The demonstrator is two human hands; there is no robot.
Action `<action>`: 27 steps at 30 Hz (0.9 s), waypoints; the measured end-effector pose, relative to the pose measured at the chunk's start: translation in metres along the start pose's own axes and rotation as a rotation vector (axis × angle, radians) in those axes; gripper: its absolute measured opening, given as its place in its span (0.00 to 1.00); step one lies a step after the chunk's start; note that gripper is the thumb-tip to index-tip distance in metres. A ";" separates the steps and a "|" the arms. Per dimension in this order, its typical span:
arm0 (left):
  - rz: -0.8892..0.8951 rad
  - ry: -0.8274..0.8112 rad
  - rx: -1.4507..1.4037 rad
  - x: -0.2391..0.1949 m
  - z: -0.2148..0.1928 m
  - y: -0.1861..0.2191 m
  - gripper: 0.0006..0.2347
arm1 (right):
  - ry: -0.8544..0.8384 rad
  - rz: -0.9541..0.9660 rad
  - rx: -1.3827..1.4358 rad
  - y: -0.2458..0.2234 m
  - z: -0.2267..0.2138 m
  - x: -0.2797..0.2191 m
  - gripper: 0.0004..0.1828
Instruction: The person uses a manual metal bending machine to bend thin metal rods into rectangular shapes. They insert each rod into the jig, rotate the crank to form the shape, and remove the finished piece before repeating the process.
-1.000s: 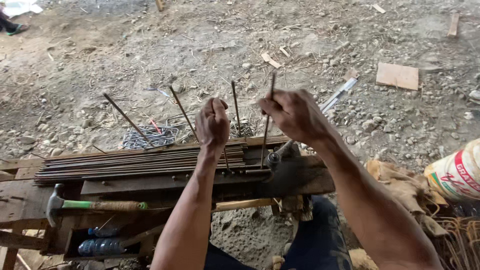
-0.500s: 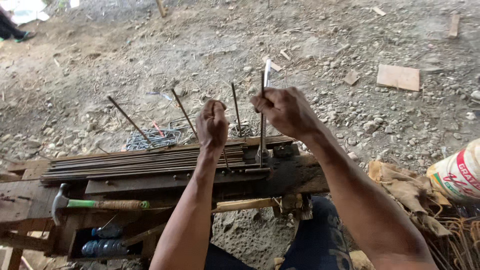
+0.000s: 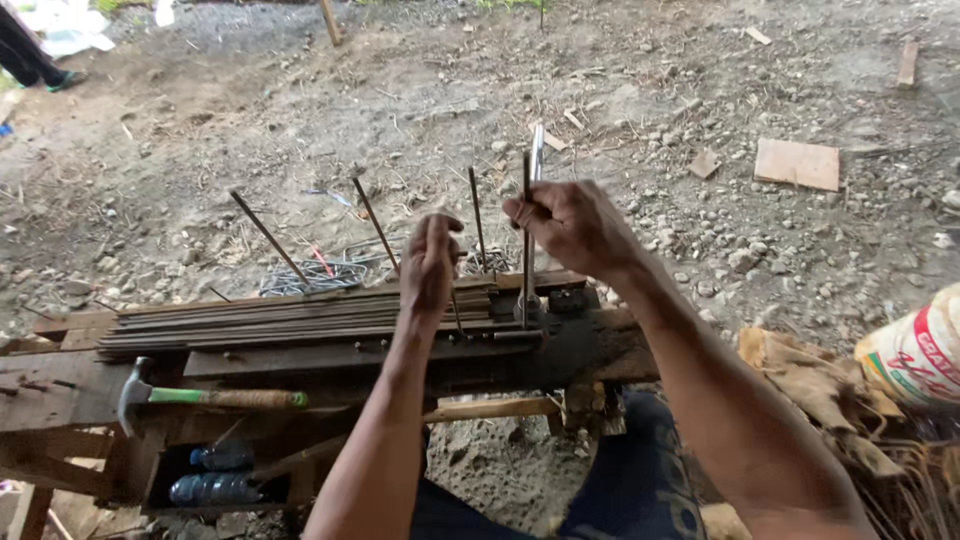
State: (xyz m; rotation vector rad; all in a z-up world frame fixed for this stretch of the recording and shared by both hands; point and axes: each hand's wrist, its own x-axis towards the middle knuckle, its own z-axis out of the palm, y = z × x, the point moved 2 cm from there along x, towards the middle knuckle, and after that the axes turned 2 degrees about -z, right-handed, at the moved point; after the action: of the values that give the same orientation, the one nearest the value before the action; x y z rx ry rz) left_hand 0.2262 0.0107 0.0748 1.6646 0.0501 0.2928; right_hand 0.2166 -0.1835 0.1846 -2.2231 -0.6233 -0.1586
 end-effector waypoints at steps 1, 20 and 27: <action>0.025 -0.069 -0.058 -0.008 -0.003 0.005 0.21 | -0.004 0.016 0.015 -0.006 -0.005 -0.003 0.17; 0.195 -0.234 0.142 -0.091 -0.002 0.028 0.06 | 0.106 -0.008 -0.056 0.005 -0.025 -0.024 0.18; 0.194 -0.174 -0.070 -0.135 0.026 0.030 0.06 | 0.133 -0.154 0.058 0.006 -0.024 -0.038 0.14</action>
State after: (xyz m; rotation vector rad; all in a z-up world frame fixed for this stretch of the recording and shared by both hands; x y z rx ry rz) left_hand 0.0974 -0.0462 0.0805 1.6216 -0.2503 0.2915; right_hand 0.1880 -0.2187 0.1847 -2.0893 -0.7158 -0.3595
